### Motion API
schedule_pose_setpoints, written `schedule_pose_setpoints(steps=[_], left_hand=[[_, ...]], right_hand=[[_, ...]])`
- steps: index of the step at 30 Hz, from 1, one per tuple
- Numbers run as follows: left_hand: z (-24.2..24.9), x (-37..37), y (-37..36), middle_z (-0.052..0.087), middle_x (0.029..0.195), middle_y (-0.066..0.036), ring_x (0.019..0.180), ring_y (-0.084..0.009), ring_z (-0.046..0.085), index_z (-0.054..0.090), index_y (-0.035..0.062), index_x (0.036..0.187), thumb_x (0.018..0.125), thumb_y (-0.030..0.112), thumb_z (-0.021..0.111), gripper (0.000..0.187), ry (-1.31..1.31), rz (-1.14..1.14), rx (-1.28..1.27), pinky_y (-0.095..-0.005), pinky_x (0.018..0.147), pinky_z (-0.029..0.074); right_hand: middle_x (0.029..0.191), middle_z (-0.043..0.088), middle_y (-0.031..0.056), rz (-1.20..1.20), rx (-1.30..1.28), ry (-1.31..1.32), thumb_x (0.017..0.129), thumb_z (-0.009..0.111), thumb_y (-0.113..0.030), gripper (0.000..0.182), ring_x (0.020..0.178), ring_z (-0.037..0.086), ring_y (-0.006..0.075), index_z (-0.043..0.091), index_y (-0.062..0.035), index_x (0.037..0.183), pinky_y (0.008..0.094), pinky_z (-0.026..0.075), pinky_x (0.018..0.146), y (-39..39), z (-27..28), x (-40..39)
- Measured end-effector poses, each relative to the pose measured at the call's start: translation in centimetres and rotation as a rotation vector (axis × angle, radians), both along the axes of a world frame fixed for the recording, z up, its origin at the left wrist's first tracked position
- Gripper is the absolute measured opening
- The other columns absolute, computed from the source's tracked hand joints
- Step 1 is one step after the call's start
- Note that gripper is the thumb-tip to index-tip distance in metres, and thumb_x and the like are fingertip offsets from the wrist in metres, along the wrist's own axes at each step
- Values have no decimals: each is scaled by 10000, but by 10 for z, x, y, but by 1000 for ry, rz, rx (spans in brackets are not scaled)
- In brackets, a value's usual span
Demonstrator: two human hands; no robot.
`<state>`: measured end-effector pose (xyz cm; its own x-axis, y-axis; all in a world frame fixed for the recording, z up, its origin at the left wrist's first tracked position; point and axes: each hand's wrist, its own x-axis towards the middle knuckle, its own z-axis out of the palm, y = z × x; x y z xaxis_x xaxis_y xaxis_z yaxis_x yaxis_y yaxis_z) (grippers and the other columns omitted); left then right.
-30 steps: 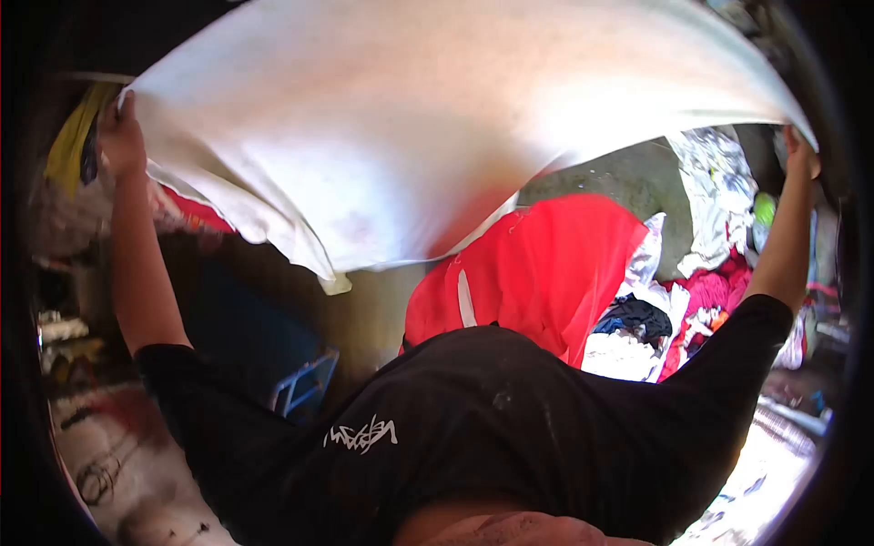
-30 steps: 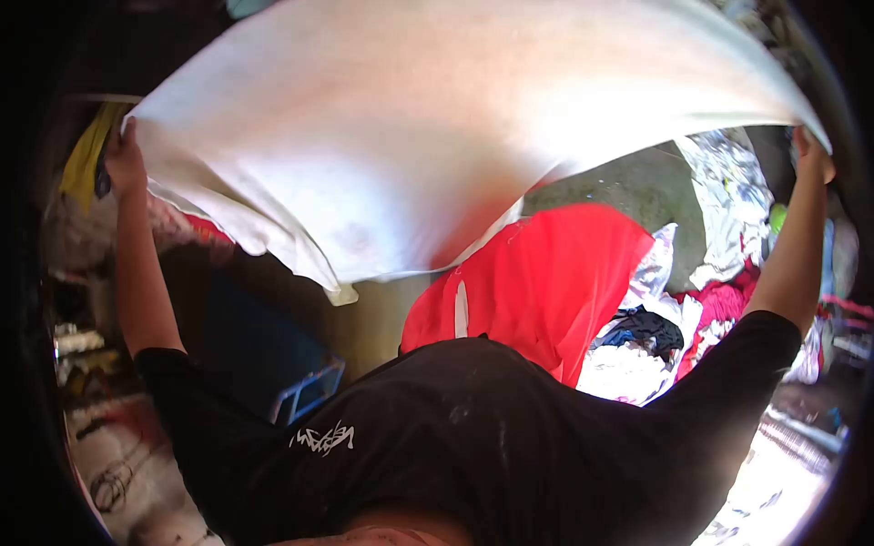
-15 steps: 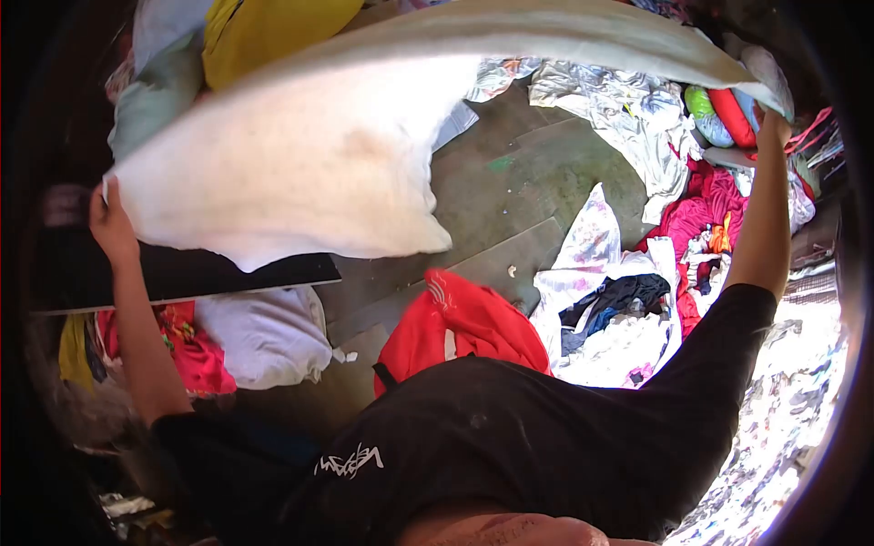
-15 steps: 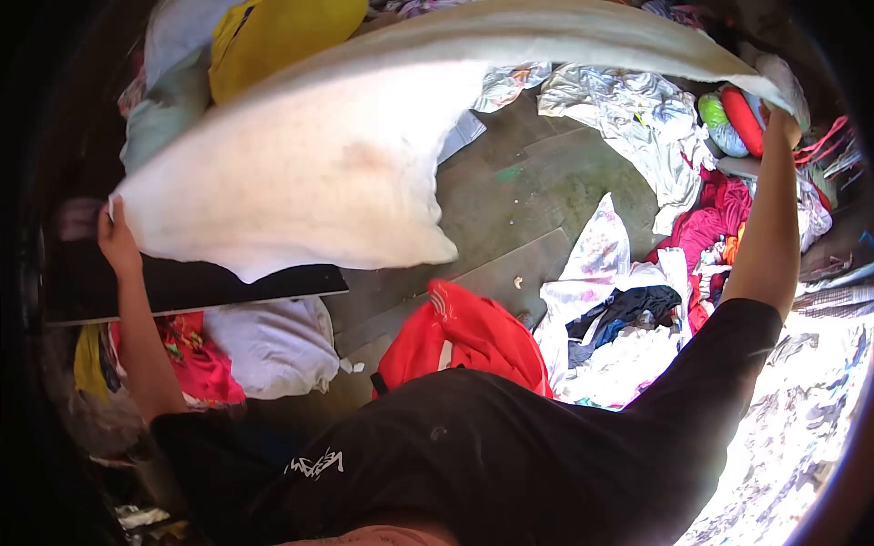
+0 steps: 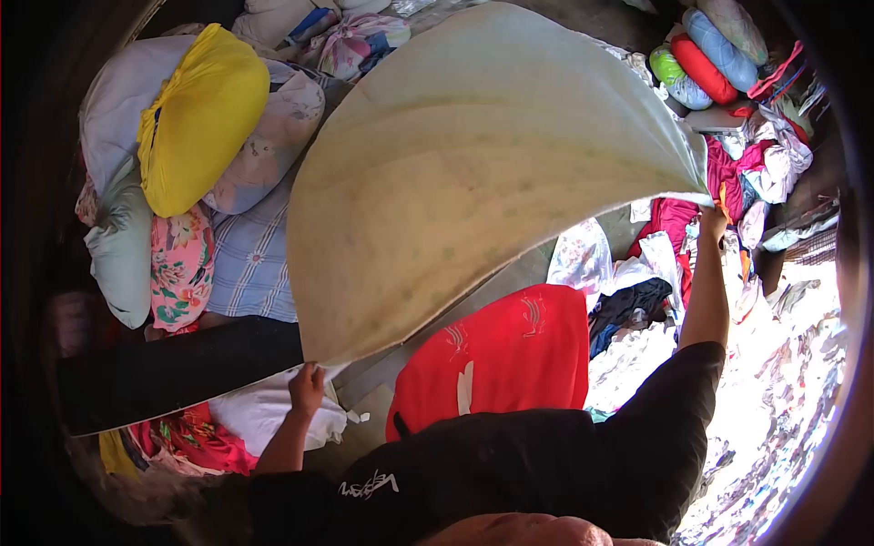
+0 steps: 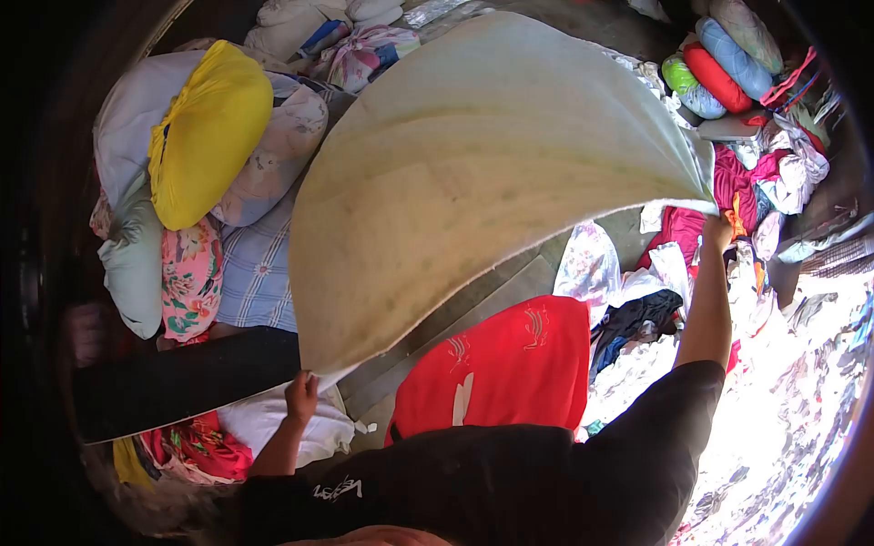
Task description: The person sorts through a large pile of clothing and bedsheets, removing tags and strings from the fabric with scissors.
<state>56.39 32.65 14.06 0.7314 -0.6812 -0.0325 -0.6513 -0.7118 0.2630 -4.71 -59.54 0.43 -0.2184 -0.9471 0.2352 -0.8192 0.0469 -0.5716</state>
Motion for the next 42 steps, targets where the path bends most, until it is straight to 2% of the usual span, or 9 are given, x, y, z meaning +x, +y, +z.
schedule_pose_setpoints(steps=[2, 6, 7, 15, 21, 27, 30, 39, 42], left_hand=[[-19, -17, -2, 684, 870, -182, 800, -379, 679, 626, 76, 1110, 907, 298, 667, 304, 107, -9, 75, -441, 674, 529], [-30, -43, -17, 704, 909, -161, 818, -359, 690, 597, 98, 1196, 808, 387, 763, 512, 244, -145, 229, -428, 700, 544], [-38, -45, -16, 705, 946, -163, 831, -358, 691, 591, 105, 1239, 783, 369, 779, 559, 271, -152, 299, -431, 718, 549], [-139, -35, 24, 692, 1024, -162, 946, -364, 673, 607, 139, 1297, 844, 115, 615, 454, 356, -233, 517, -457, 805, 536], [-174, -50, 36, 691, 1050, -176, 973, -363, 669, 636, 160, 1267, 841, 142, 609, 427, 434, -295, 654, -475, 827, 531], [-244, -99, 41, 689, 1077, -190, 999, -393, 655, 660, 138, 1213, 862, 168, 586, 361, 450, -312, 663, -506, 842, 515], [-278, -131, -9, 687, 1062, -201, 1005, -414, 645, 668, 104, 1168, 887, 174, 542, 316, 528, -111, 789, -528, 848, 501], [-491, -144, 24, 695, 1069, -196, 1018, -382, 661, 668, 53, 1153, 910, 244, 546, 332, 443, -14, 961, -475, 865, 514], [-560, -137, 33, 695, 1072, -195, 1018, -377, 663, 667, 50, 1155, 911, 250, 548, 337, 481, 17, 1018, -470, 868, 514]], right_hand=[[916, 723, 195, -37, 6, 127, 822, 513, -336, 410, 859, 709, 335, 725, -75, 1056, 436, 539, 774, 19, -18, -21], [853, 720, 190, -123, 68, -56, 817, 496, -271, 386, 791, 701, 335, 732, -42, 1021, 452, 533, 758, 67, -62, -68], [1027, 711, 226, -155, 203, -97, 781, 513, -204, 386, 979, 674, 394, 731, -30, 1048, 470, 506, 872, 99, -36, -57], [1015, 700, 246, -179, 273, 81, 798, 477, -210, 394, 952, 670, 408, 727, -21, 1037, 482, 503, 873, 152, -127, -130], [885, 712, 202, -156, 221, 207, 798, 488, -227, 336, 811, 676, 383, 724, -32, 938, 478, 497, 762, 173, -178, -123], [932, 692, 246, 3, 315, 171, 794, 497, -203, 345, 885, 666, 417, 707, -16, 993, 479, 495, 802, 167, -235, -105], [956, 683, 250, 121, 360, 259, 807, 464, -163, 340, 928, 653, 445, 699, -53, 1027, 508, 494, 830, 162, -290, -99], [1023, 674, 189, 348, 324, 304, 833, 549, -128, 243, 967, 645, 388, 698, -45, 1006, 457, 498, 847, 188, -451, -107], [1043, 687, 174, 425, 232, 272, 808, 669, -132, 199, 992, 650, 376, 691, -30, 978, 429, 506, 872, 216, -502, -97]])
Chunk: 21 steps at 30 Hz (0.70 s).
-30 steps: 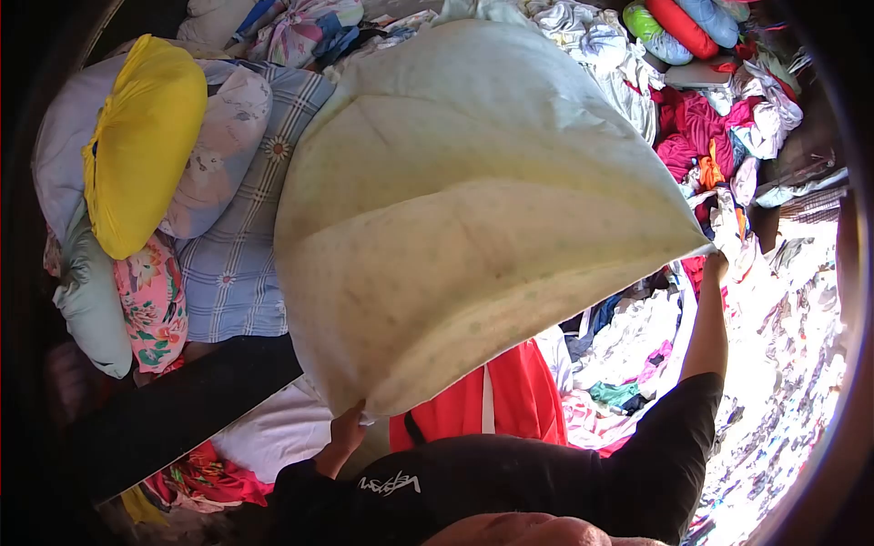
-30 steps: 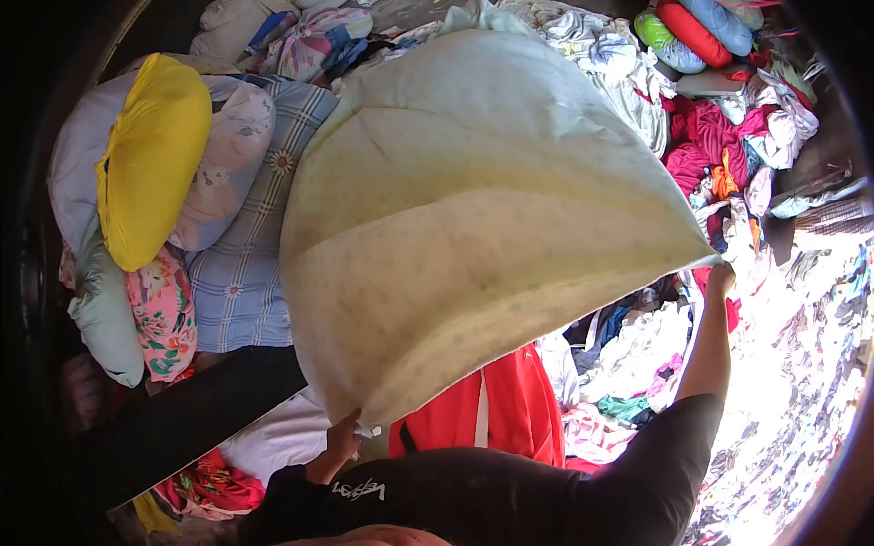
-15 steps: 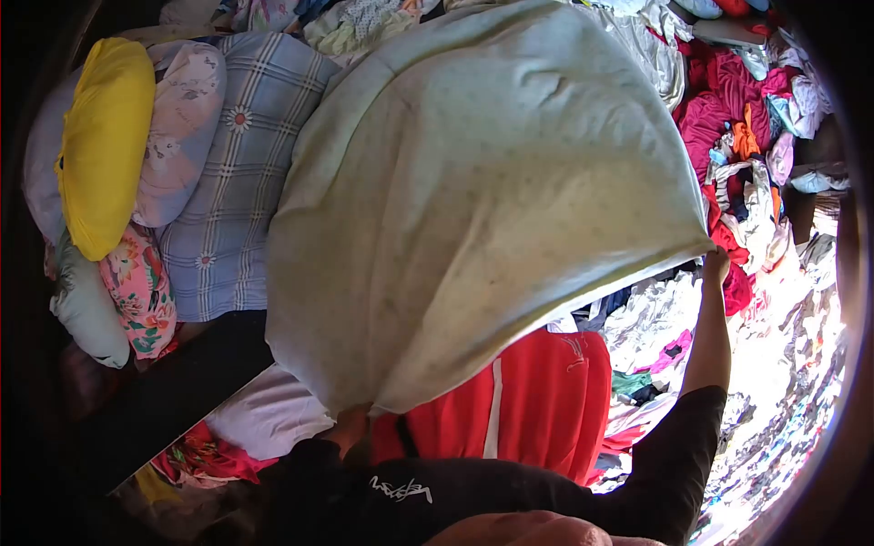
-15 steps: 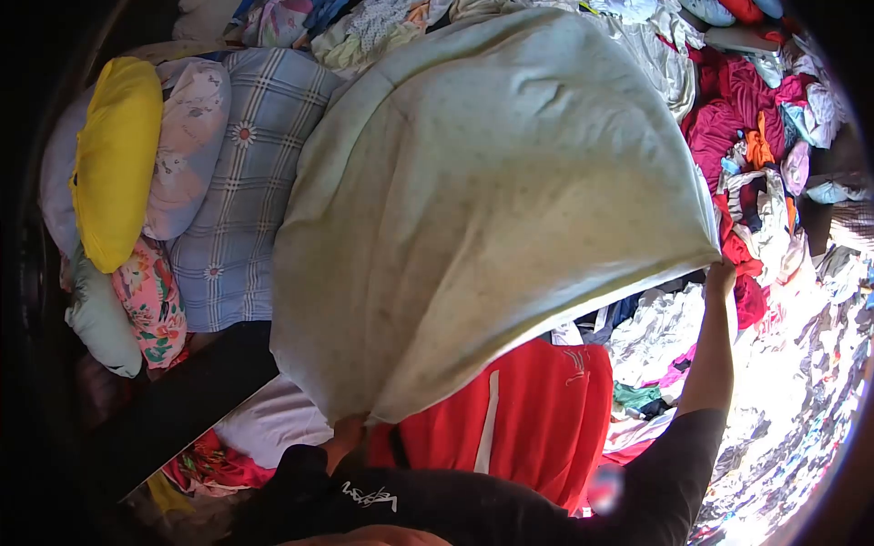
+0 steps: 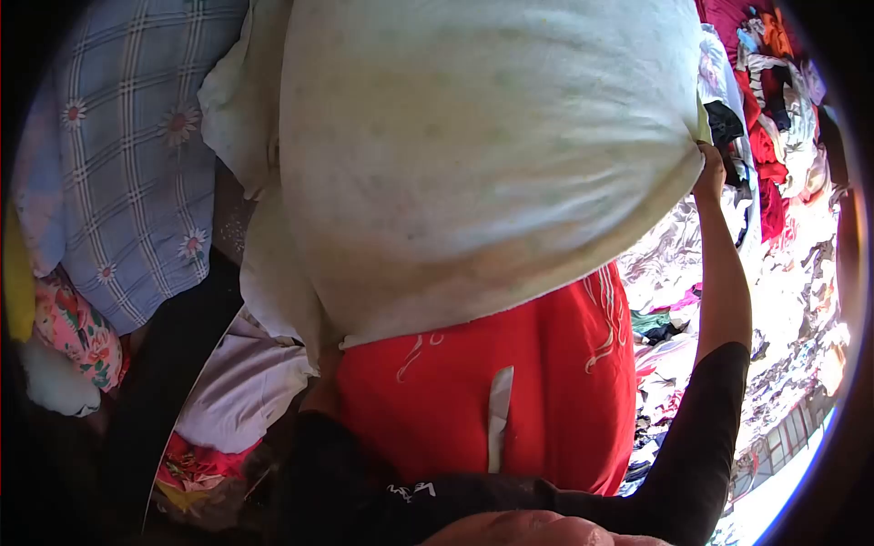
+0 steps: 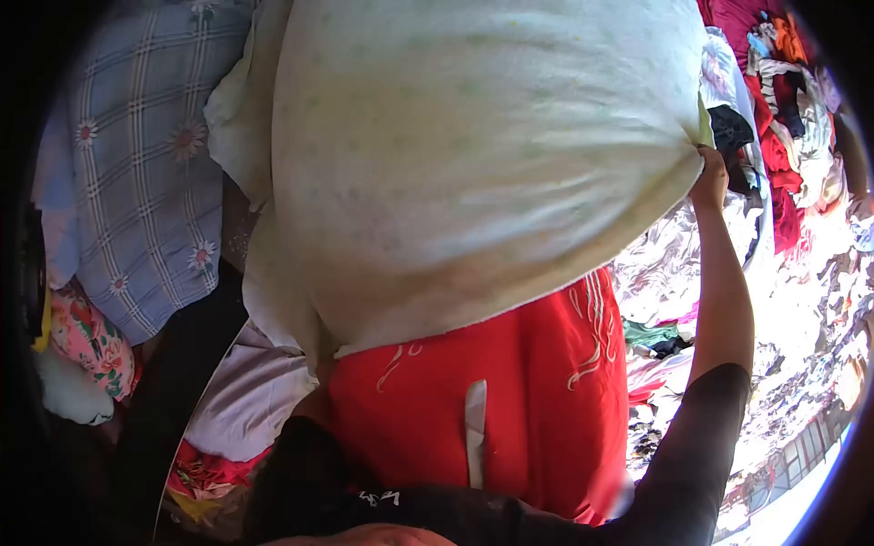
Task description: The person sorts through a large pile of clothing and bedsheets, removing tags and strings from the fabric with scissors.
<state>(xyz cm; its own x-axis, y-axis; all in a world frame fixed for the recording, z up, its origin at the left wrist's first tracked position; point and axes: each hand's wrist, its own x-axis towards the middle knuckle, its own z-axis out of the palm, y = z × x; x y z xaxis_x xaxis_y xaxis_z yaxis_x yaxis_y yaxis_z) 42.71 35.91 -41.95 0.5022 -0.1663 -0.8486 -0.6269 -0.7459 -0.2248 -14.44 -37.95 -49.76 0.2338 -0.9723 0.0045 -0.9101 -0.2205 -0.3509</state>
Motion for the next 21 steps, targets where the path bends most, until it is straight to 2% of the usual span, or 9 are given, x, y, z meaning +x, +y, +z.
schedule_pose_setpoints(steps=[6, 7, 8, 11, 15, 17, 19, 20, 21], left_hand=[[-114, 1, 28, 695, 1080, -193, 1019, -367, 666, 666, 44, 1158, 915, 263, 552, 346, 33, 80, 44, -461, 873, 515], [-128, -3, 32, 695, 1081, -193, 1019, -366, 667, 666, 44, 1159, 915, 265, 553, 348, 41, 95, 41, -460, 874, 515], [-139, -8, 36, 696, 1082, -193, 1019, -364, 667, 666, 43, 1160, 916, 267, 554, 350, 44, 108, 35, -458, 875, 515], [-169, -21, 41, 696, 1086, -192, 1019, -359, 669, 665, 40, 1161, 918, 273, 556, 355, 57, 140, 12, -454, 877, 516], [-191, -29, 29, 696, 1091, -190, 1020, -353, 671, 664, 36, 1164, 920, 281, 559, 362, 80, 157, -14, -448, 881, 516], [-187, -33, 30, 696, 1093, -190, 1020, -349, 672, 664, 34, 1165, 921, 286, 560, 366, 92, 158, -20, -445, 882, 516], [-174, -36, 28, 696, 1096, -189, 1020, -346, 673, 664, 32, 1166, 922, 290, 562, 370, 111, 151, -19, -442, 884, 517], [-167, -37, 21, 696, 1097, -189, 1020, -344, 674, 663, 31, 1167, 923, 292, 562, 372, 117, 147, -20, -440, 885, 517], [-156, -38, 13, 696, 1098, -189, 1020, -343, 674, 663, 30, 1167, 923, 294, 563, 374, 125, 145, -27, -439, 886, 517]], right_hand=[[1084, 673, 186, 82, -73, 103, 789, 666, -92, 217, 1060, 623, 371, 679, -21, 994, 434, 488, 932, 44, -149, -12], [1092, 669, 191, 97, -88, 131, 787, 660, -85, 214, 1068, 617, 371, 676, -18, 989, 436, 483, 941, 50, -158, -12], [1134, 650, 200, 83, -27, 151, 799, 628, -85, 212, 1108, 588, 379, 669, -5, 992, 444, 456, 977, 58, -163, -12], [1138, 651, 200, 114, 10, 290, 801, 646, -114, 253, 1096, 595, 387, 667, -10, 1031, 445, 468, 959, 71, -181, -20], [1216, 622, 213, 30, 81, 333, 794, 625, -96, 283, 1157, 563, 386, 662, 6, 1055, 440, 441, 1011, 78, -191, -34], [1277, 592, 213, 15, 95, 211, 782, 645, -81, 392, 1219, 531, 380, 634, -6, 1166, 430, 418, 1059, 87, -180, -35], [1314, 565, 223, 64, 90, 132, 789, 661, -77, 446, 1209, 533, 382, 601, -4, 1225, 436, 430, 1032, 108, -168, -40], [1316, 557, 233, 124, 182, 22, 803, 669, -71, 472, 1178, 543, 382, 574, 2, 1260, 437, 446, 990, 123, -164, -49], [1275, 574, 237, 177, 53, -102, 815, 689, -79, 452, 1098, 581, 363, 574, 4, 1244, 426, 469, 931, 152, -174, -64]])
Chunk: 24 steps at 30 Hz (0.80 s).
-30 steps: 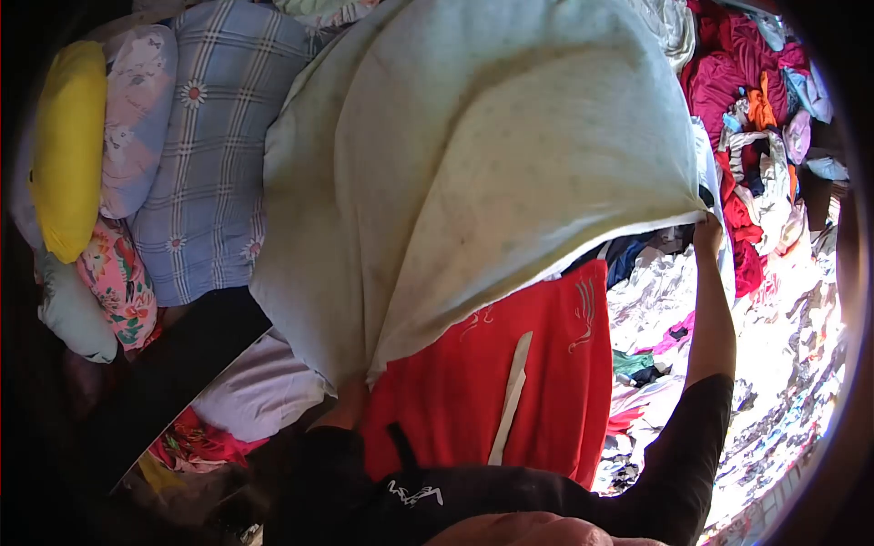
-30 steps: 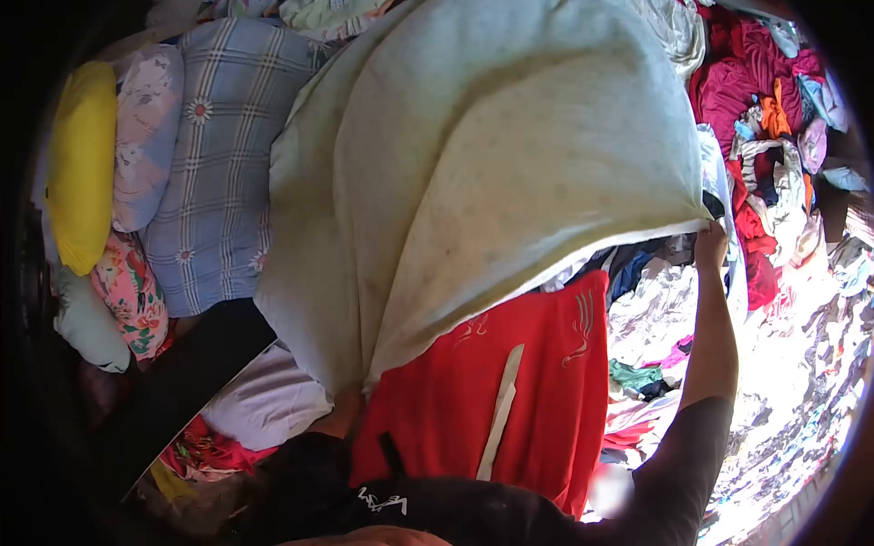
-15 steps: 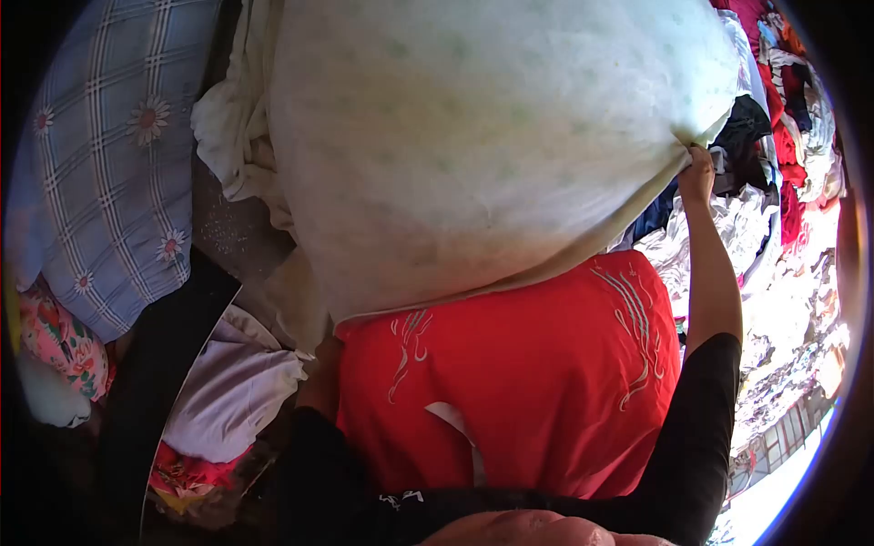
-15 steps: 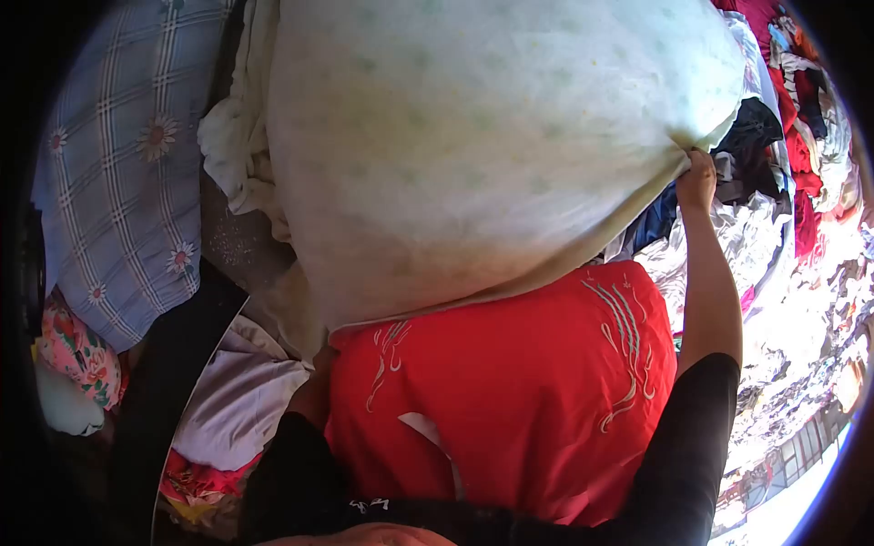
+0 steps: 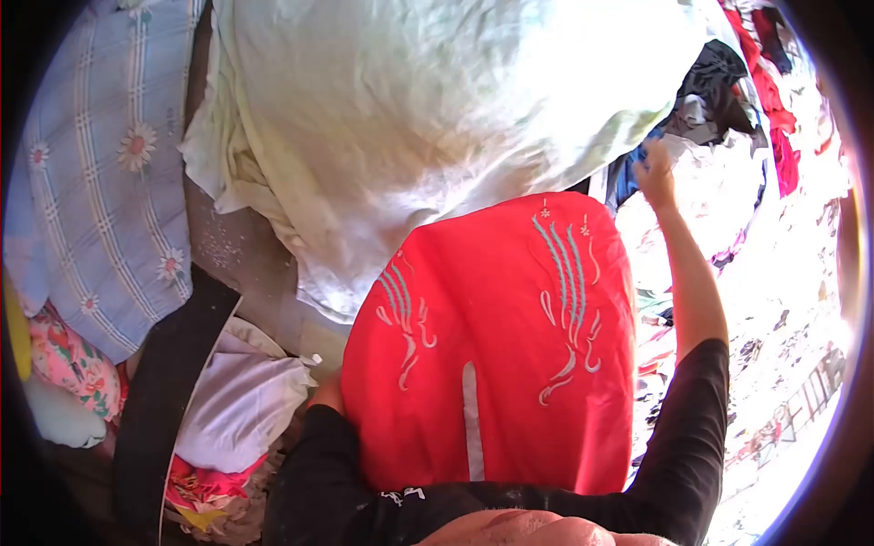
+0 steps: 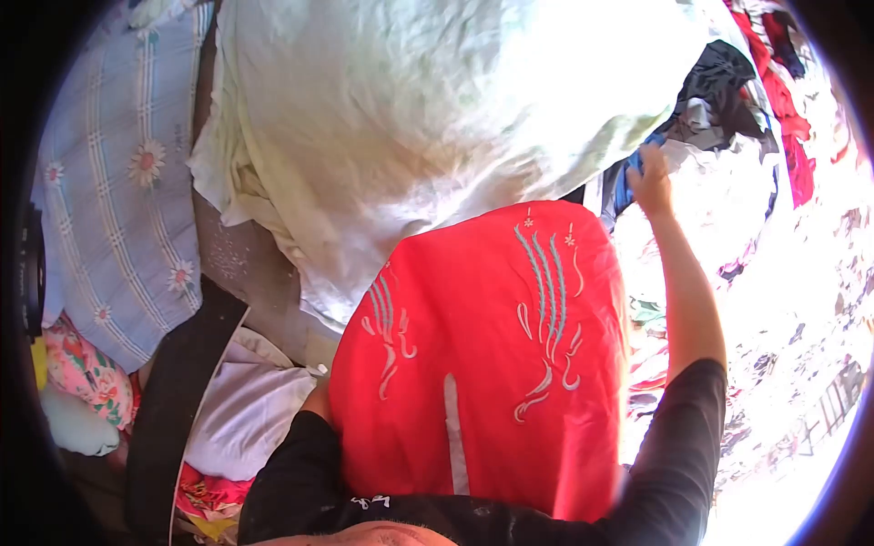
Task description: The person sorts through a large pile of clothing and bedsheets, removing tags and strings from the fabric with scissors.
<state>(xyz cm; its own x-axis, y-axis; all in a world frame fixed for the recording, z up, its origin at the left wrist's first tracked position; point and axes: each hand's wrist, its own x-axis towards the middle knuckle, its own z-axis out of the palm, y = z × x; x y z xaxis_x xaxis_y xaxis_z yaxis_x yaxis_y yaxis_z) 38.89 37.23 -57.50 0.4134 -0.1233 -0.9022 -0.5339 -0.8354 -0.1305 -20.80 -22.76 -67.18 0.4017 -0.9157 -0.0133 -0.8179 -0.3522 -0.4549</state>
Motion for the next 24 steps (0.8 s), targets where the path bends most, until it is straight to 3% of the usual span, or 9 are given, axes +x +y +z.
schedule_pose_setpoints(steps=[3, 5, 7, 9, 15, 16, 19, 20, 24], left_hand=[[50, -5, -25, 696, 1102, -188, 1021, -338, 676, 663, 27, 1169, 925, 300, 565, 379, 18, -1, -31, -434, 889, 517], [86, -6, -46, 697, 1104, -187, 1021, -335, 677, 662, 25, 1170, 926, 304, 566, 383, 34, 3, -58, -431, 890, 517], [124, -10, -69, 697, 1107, -186, 1021, -331, 678, 662, 23, 1172, 927, 308, 568, 388, 56, 12, -95, -428, 892, 518], [155, -10, -89, 697, 1109, -186, 1021, -328, 679, 662, 21, 1173, 928, 312, 569, 392, 91, 69, -158, -425, 894, 518], [238, -42, -175, 709, 1098, -138, 1009, -258, 679, 616, -31, 1238, 967, 333, 594, 453, 224, -108, -458, -374, 858, 532], [252, -60, -191, 695, 1136, -129, 1020, -240, 680, 573, 2, 1303, 999, 289, 552, 419, 383, 440, -406, -349, 870, 529], [282, -108, -253, 671, 1173, -146, 1015, -222, 677, 531, 9, 1344, 1005, 222, 546, 401, 397, 501, -338, -324, 867, 537], [293, -130, -269, 670, 1156, -148, 1000, -223, 678, 544, -4, 1328, 1003, 207, 552, 387, 392, 466, -288, -317, 866, 544], [233, -142, -266, 674, 1171, -134, 1052, -208, 656, 581, -7, 1309, 991, 204, 561, 382, 552, 220, -295, -297, 891, 518]], right_hand=[[1263, 613, 188, -429, 919, 169, 939, 631, -305, 485, 1160, 598, 274, 543, -21, 1321, 391, 512, 911, 99, 87, 33], [1190, 658, 203, -76, 1027, -432, 927, 617, -526, 653, 1056, 650, 263, 532, -48, 1362, 399, 513, 917, 228, 58, -6], [1233, 624, 198, -352, 1566, 20, 962, 607, -354, 498, 1179, 580, 234, 546, -24, 1330, 379, 475, 984, 257, 180, 41], [1329, 579, 129, -305, 1443, -645, 976, 565, -306, 459, 1194, 554, 214, 548, -17, 1332, 390, 450, 1008, 311, 248, 50], [1228, 634, 148, -302, 1474, -589, 943, 592, -300, 447, 1129, 604, 253, 578, -26, 1295, 377, 472, 986, 346, 324, 56], [1211, 644, 151, -308, 1439, -612, 937, 596, -299, 445, 1118, 613, 259, 583, -27, 1289, 375, 475, 982, 352, 321, 46], [1160, 672, 161, 6, 677, -889, 920, 609, -296, 439, 1086, 638, 278, 598, -32, 1270, 368, 486, 970, 393, 279, -11], [1173, 669, 195, -592, 1209, -1081, 924, 565, -258, 365, 1102, 637, 328, 634, -23, 1195, 389, 488, 962, 407, 291, -17], [1053, 666, 281, -823, 975, -144, 962, 491, -247, 337, 977, 656, 430, 625, -6, 1154, 488, 515, 826, 365, 407, -23]])
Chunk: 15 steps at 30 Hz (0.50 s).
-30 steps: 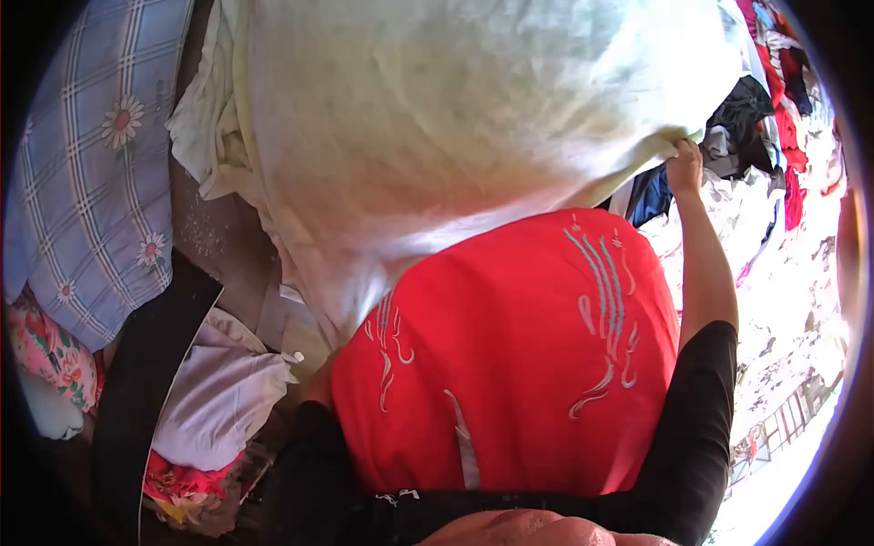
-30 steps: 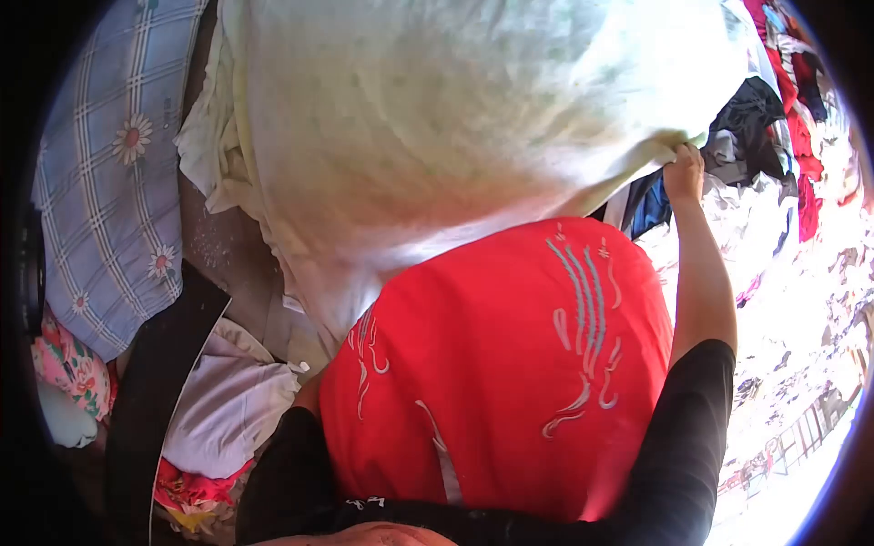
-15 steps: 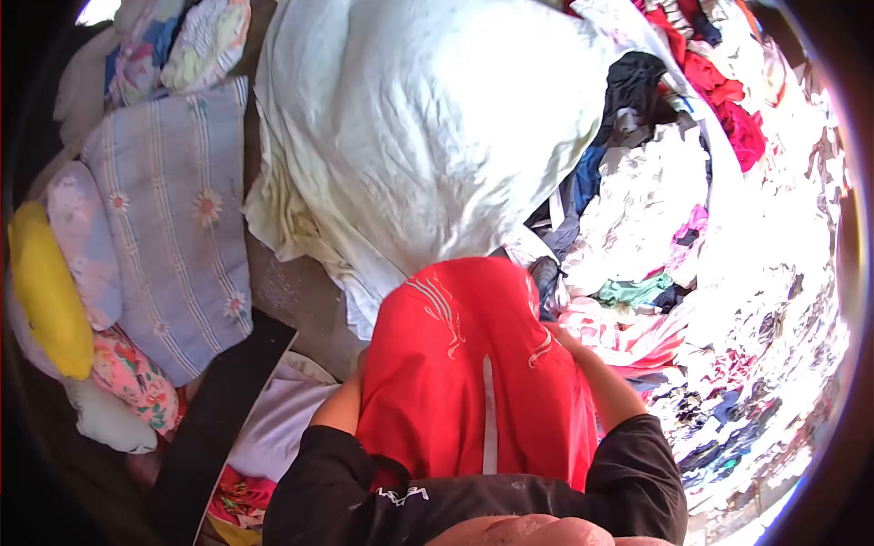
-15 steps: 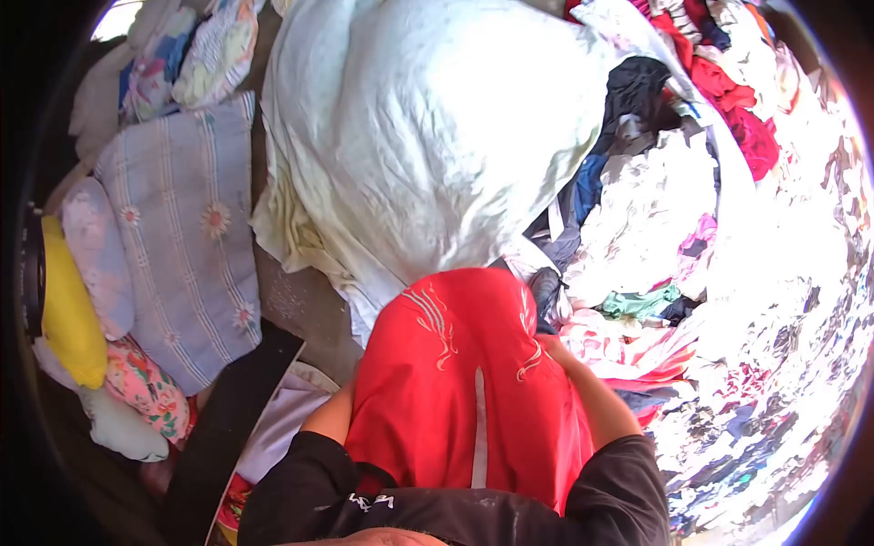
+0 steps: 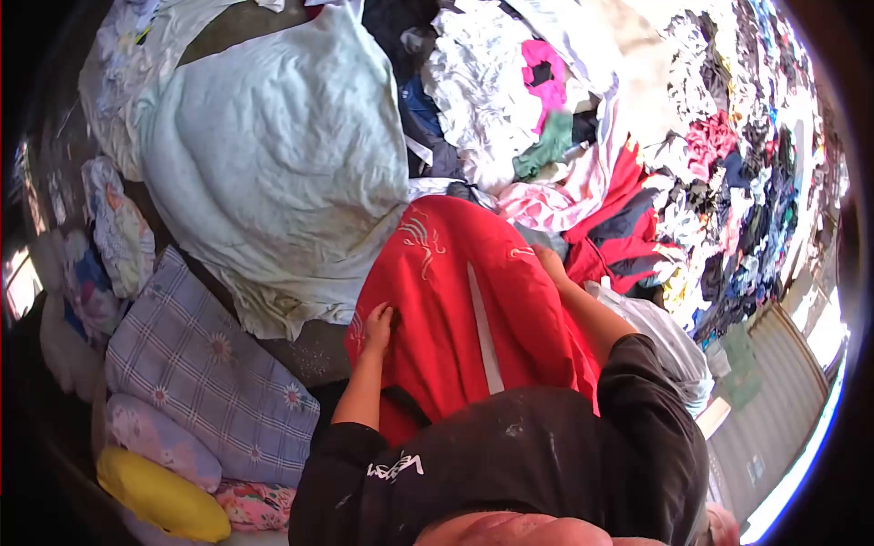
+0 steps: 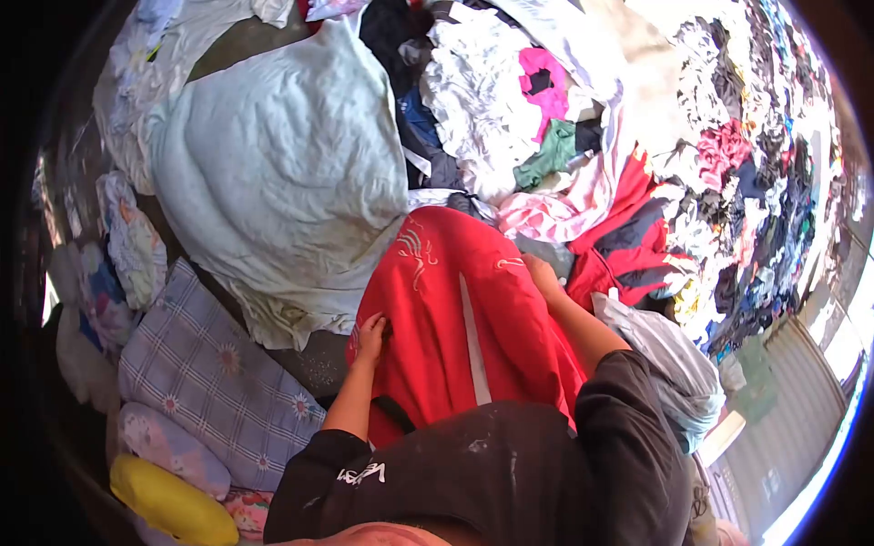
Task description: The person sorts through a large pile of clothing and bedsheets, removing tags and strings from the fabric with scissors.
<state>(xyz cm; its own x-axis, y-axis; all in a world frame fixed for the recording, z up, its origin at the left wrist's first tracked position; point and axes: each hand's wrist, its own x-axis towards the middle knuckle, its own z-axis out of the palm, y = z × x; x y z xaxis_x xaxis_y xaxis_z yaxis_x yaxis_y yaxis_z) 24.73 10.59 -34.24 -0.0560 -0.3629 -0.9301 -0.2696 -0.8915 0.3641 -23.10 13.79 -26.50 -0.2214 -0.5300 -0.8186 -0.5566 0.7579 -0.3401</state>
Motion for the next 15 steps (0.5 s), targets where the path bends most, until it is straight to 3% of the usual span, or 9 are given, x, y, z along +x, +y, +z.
schedule_pose_setpoints(steps=[2, 4, 6, 10, 12, 13, 15], left_hand=[[6, -21, -21, 684, 1150, -138, 1060, -203, 653, 595, -18, 1288, 983, 197, 570, 374, -35, -242, -56, -294, 897, 515], [34, -42, -53, 692, 1128, -142, 1063, -195, 652, 606, -28, 1267, 975, 188, 580, 365, -88, -450, -99, -291, 900, 512], [64, -66, -78, 699, 1105, -146, 1063, -183, 652, 616, -37, 1246, 967, 178, 591, 353, -140, -614, -108, -287, 900, 510], [41, -48, -79, 683, 1134, -155, 1011, -204, 670, 597, -37, 1256, 975, 151, 568, 339, -62, -528, -85, -295, 858, 531], [25, -37, -70, 672, 1146, -156, 972, -215, 682, 581, -34, 1264, 981, 140, 553, 333, -10, -349, -111, -297, 814, 547], [61, -68, -86, 655, 1165, -159, 933, -218, 689, 546, -36, 1280, 991, 128, 526, 333, -93, -305, -23, -299, 754, 557], [54, -78, -94, 652, 1167, -158, 920, -209, 692, 534, -32, 1284, 995, 132, 521, 332, -96, -277, -88, -292, 727, 553]], right_hand=[[975, 677, 276, -187, -224, 78, 951, 496, -217, 326, 921, 664, 440, 615, -15, 1177, 514, 518, 772, 41, -21, 20], [915, 684, 252, -98, -209, 65, 935, 494, -173, 314, 879, 673, 423, 605, -26, 1190, 521, 514, 745, 37, -11, 56], [874, 686, 229, 112, -163, -70, 910, 515, -144, 321, 828, 678, 409, 600, -30, 1197, 517, 519, 724, -31, 68, 79], [907, 700, 205, 158, -215, -576, 877, 609, -281, 366, 850, 676, 404, 635, -74, 1179, 511, 527, 774, -74, 141, 120], [926, 705, 195, 171, -230, -625, 885, 616, -331, 409, 875, 678, 389, 627, -96, 1219, 496, 530, 800, -57, 135, 137], [936, 707, 190, 182, -238, -655, 888, 619, -357, 430, 887, 679, 382, 623, -107, 1239, 488, 532, 813, -51, 130, 142], [968, 706, 192, 221, -130, -582, 891, 623, -366, 431, 920, 675, 382, 624, -110, 1239, 490, 528, 830, -46, 126, 130]])
